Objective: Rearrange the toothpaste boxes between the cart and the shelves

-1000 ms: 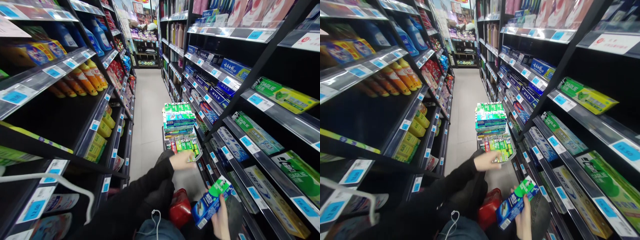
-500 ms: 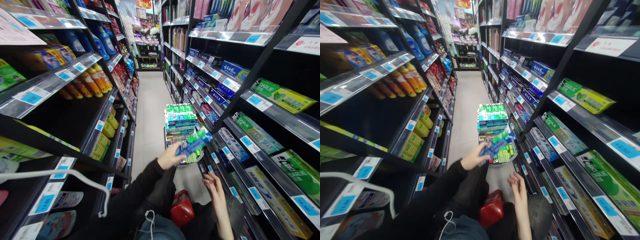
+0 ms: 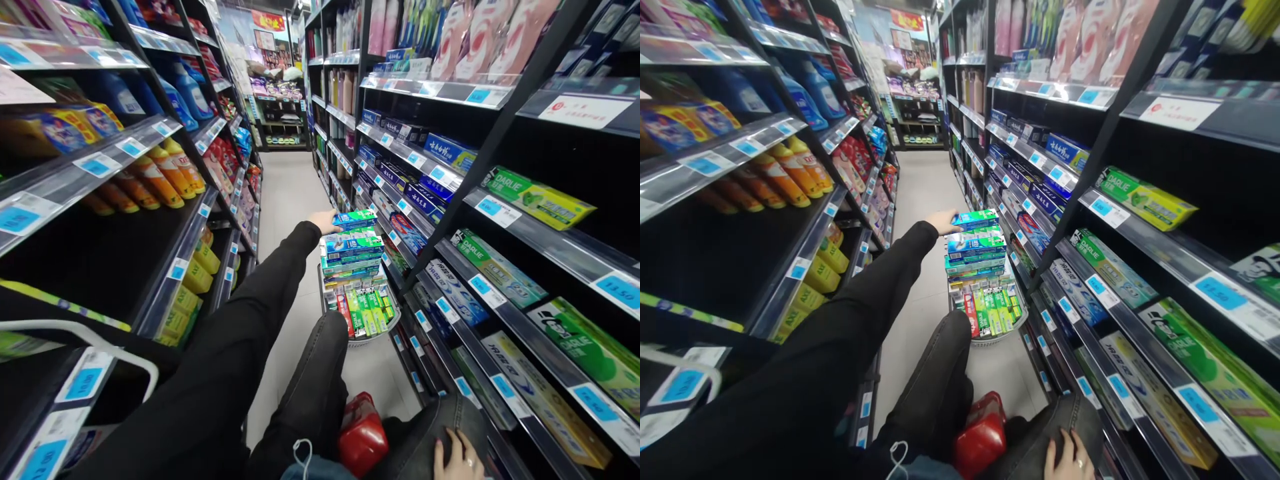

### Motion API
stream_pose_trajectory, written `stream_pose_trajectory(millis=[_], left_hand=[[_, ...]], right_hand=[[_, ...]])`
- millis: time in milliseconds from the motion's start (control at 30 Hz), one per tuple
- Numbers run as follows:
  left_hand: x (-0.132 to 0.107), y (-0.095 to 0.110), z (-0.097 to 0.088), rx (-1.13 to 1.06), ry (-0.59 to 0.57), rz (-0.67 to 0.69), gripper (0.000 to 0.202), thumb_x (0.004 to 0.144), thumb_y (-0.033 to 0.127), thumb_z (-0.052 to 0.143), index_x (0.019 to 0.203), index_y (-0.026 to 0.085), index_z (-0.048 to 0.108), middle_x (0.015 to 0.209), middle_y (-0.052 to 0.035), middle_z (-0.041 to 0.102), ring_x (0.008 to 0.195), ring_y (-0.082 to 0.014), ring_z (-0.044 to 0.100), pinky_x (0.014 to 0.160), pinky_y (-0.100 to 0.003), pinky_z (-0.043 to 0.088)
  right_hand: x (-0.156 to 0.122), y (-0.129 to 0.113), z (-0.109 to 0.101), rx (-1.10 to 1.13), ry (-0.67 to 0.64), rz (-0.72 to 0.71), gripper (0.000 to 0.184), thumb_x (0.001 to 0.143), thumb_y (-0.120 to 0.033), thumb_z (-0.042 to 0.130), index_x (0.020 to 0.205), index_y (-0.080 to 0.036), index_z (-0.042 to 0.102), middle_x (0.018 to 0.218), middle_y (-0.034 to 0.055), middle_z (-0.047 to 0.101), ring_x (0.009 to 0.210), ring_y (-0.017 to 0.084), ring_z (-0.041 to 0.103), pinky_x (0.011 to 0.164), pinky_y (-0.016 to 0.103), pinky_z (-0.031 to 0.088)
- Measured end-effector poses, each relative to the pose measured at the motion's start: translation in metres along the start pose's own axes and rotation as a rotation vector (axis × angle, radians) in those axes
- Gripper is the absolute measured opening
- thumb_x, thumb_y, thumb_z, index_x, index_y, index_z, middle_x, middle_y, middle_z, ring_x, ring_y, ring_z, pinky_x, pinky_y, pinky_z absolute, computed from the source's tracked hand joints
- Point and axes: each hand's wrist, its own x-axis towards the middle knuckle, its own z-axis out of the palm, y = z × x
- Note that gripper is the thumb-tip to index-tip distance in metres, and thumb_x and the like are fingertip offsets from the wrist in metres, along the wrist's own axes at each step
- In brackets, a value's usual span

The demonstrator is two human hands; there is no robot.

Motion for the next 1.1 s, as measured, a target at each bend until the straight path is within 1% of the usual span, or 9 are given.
stream_pose_trajectory(millis=[133,300,467,567,667,767,867,967,1100], left_hand=[[0.027,0.002,0.024,-0.017,-0.063,0.001,0.063,0.079,0.055,0.059,0.129,0.016,0.052,0.124,-0.0158,0.063,0.115,-0.03,0.057,0.094,-0.035,0.046],[0.044,-0.002,0.05,-0.041,-0.127,-0.032,0.067,0.078,0.054,0.06,0.133,0.016,0.05,0.128,-0.0168,0.06,0.12,-0.0306,0.053,0.097,-0.037,0.046],[0.053,-0.008,0.066,-0.036,-0.165,-0.051,0.07,0.078,0.057,0.058,0.135,0.018,0.05,0.135,-0.0172,0.056,0.127,-0.0346,0.046,0.103,-0.045,0.041],[0.053,-0.008,0.072,-0.037,-0.168,-0.054,0.071,0.08,0.061,0.053,0.136,0.017,0.05,0.137,-0.0176,0.054,0.13,-0.0372,0.043,0.105,-0.048,0.039],[0.05,-0.003,0.075,-0.037,-0.14,-0.014,0.083,0.08,0.071,0.046,0.143,0.017,0.043,0.144,-0.0178,0.047,0.134,-0.0392,0.037,0.108,-0.052,0.035],[0.043,0.009,0.08,-0.025,-0.114,0.083,0.103,0.07,0.08,0.052,0.152,0.022,0.028,0.154,-0.0155,0.034,0.139,-0.0405,0.028,0.113,-0.053,0.028],[0.037,0.019,0.084,-0.009,-0.104,0.133,0.115,0.063,0.083,0.058,0.154,0.021,0.023,0.156,-0.0185,0.028,0.14,-0.0431,0.026,0.113,-0.055,0.025],[0.034,0.025,0.086,0.0,-0.088,0.145,0.115,0.065,0.082,0.057,0.154,0.018,0.023,0.152,-0.0219,0.031,0.139,-0.0432,0.027,0.112,-0.057,0.026],[0.03,0.026,0.089,0.011,-0.052,0.161,0.104,0.071,0.074,0.058,0.153,0.019,0.026,0.147,-0.0214,0.036,0.135,-0.0405,0.032,0.11,-0.054,0.028]], right_hand=[[0.004,-0.006,-0.001,0.022,0.015,0.03,0.046,0.089,-0.047,0.039,0.105,-0.021,0.073,0.116,0.0175,0.065,0.087,0.034,0.06,0.073,0.049,0.046],[0.007,-0.008,-0.001,0.069,-0.01,0.069,0.044,0.085,-0.048,0.041,0.106,-0.027,0.074,0.111,0.0162,0.065,0.086,0.033,0.06,0.073,0.049,0.045],[0.004,-0.007,-0.002,-0.003,-0.022,0.061,0.044,0.089,-0.045,0.039,0.104,-0.023,0.073,0.118,0.0158,0.064,0.089,0.034,0.059,0.073,0.048,0.044],[0.003,-0.006,-0.003,-0.029,-0.069,0.029,0.041,0.089,-0.044,0.043,0.107,-0.023,0.073,0.121,0.0158,0.063,0.091,0.034,0.06,0.075,0.047,0.044],[0.002,-0.007,-0.004,-0.042,-0.041,0.031,0.04,0.089,-0.043,0.043,0.107,-0.023,0.072,0.12,0.0154,0.063,0.093,0.034,0.059,0.076,0.048,0.044],[0.002,-0.007,-0.004,-0.044,-0.016,0.028,0.043,0.09,-0.044,0.04,0.108,-0.021,0.072,0.12,0.0158,0.063,0.093,0.035,0.059,0.077,0.05,0.044],[0.002,-0.008,-0.005,-0.032,-0.054,0.019,0.043,0.09,-0.046,0.04,0.108,-0.022,0.071,0.121,0.0154,0.063,0.092,0.035,0.058,0.077,0.05,0.044],[0.002,-0.008,-0.005,-0.026,-0.021,0.04,0.044,0.09,-0.047,0.038,0.106,-0.023,0.071,0.12,0.0153,0.063,0.092,0.035,0.059,0.077,0.05,0.044],[0.003,-0.01,-0.004,-0.026,0.006,0.034,0.045,0.09,-0.047,0.037,0.105,-0.022,0.072,0.118,0.0157,0.064,0.091,0.035,0.058,0.076,0.05,0.044]])
